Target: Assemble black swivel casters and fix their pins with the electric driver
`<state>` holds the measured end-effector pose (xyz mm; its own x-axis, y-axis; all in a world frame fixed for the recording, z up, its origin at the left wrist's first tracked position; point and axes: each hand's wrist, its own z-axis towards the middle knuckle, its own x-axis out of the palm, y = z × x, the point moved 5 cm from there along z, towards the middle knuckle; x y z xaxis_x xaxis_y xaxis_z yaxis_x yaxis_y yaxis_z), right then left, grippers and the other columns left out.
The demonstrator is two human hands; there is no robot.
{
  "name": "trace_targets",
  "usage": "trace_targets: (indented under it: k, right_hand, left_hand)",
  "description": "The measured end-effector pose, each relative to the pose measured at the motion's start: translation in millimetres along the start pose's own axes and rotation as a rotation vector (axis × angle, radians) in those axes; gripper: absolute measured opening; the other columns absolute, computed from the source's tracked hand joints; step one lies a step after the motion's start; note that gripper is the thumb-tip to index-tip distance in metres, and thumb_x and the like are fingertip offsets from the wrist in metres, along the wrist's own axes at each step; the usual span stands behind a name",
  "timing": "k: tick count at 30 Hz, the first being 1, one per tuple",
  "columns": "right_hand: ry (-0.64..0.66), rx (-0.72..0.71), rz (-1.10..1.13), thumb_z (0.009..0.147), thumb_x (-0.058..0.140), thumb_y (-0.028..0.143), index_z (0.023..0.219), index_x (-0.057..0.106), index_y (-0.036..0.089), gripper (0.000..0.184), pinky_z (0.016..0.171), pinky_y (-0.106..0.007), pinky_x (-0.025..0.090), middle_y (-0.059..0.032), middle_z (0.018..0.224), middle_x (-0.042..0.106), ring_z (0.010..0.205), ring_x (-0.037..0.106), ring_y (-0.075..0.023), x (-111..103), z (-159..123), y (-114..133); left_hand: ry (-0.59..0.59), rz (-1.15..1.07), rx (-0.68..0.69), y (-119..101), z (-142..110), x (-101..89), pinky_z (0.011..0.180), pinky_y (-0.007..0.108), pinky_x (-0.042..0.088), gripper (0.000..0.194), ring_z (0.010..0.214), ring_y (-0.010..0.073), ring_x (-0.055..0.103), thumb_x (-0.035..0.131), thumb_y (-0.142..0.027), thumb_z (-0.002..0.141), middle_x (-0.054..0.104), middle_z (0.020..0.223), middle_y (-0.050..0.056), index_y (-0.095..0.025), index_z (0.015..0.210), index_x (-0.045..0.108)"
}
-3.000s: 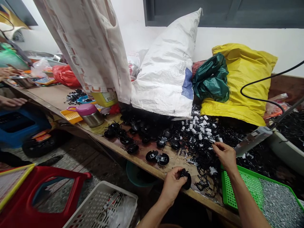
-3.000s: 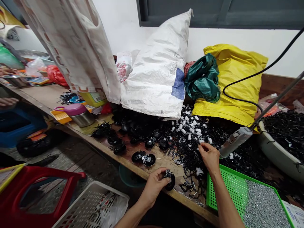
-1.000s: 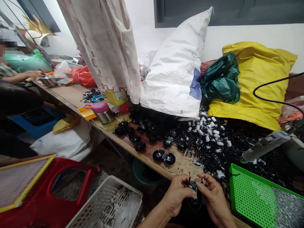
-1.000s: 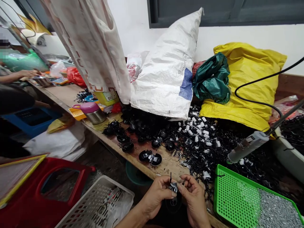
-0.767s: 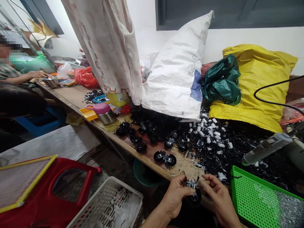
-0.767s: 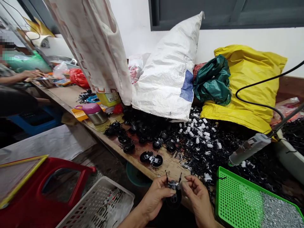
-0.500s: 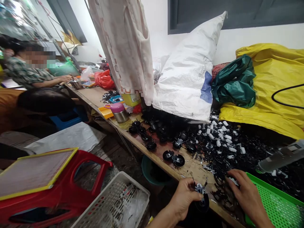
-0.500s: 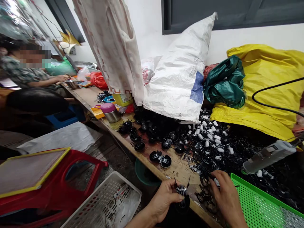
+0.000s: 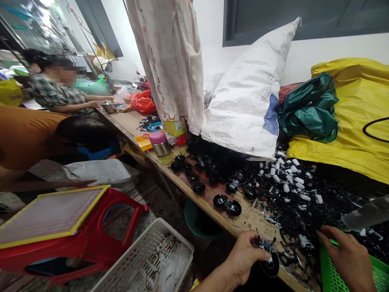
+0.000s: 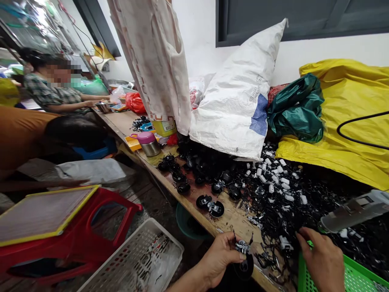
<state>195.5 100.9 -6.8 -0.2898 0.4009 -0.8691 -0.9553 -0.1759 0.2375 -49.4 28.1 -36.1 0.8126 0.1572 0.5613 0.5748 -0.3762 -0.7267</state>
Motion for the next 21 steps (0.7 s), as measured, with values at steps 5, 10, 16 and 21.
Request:
trace_targets:
  k: [5, 10, 16, 21]
  right_hand:
    - [0.136, 0.322, 0.310, 0.058, 0.053, 0.058, 0.086, 0.058, 0.024, 0.044, 0.053, -0.030, 0.043, -0.0019, 0.070, 0.062, 0.054, 0.056, -0.0183, 5, 9, -7]
    - [0.162, 0.303, 0.569, 0.063, 0.055, 0.052, 0.089, 0.060, 0.018, 0.043, 0.054, -0.023, 0.044, -0.0025, 0.069, 0.060, 0.063, 0.056, -0.0169, 1, 7, 18]
    - [0.102, 0.176, 0.584, 0.073, 0.051, 0.044, 0.090, 0.064, 0.020, 0.032, 0.079, -0.029, 0.044, -0.0058, 0.093, 0.064, 0.087, 0.058, -0.0201, -15, -4, 60]
    - [0.191, 0.244, 0.583, 0.079, 0.044, 0.041, 0.109, 0.054, 0.020, 0.038, 0.067, -0.027, 0.048, -0.0039, 0.081, 0.068, 0.072, 0.063, -0.0178, -8, -15, 65]
  left_hand:
    - [0.000, -0.023, -0.015, 2, 4, 1.0, 0.053, 0.020, 0.032, 0.029, 0.055, 0.0093, 0.046, 0.066, 0.000, 0.038, 0.057, 0.056, -0.003, -0.014, 0.062, 0.060]
    - [0.002, -0.038, -0.010, -6, 3, -0.7, 0.054, 0.019, 0.033, 0.028, 0.057, 0.0089, 0.048, 0.066, -0.001, 0.041, 0.059, 0.059, -0.002, -0.014, 0.066, 0.060]
    - [0.063, -0.063, -0.013, -16, 8, 0.9, 0.059, 0.020, 0.037, 0.023, 0.059, 0.0088, 0.051, 0.070, -0.008, 0.049, 0.061, 0.063, -0.001, -0.014, 0.069, 0.062]
    - [-0.002, -0.110, 0.006, -16, 12, -2.9, 0.060, 0.020, 0.039, 0.025, 0.060, 0.0086, 0.051, 0.070, -0.009, 0.051, 0.061, 0.066, -0.002, -0.015, 0.073, 0.060]
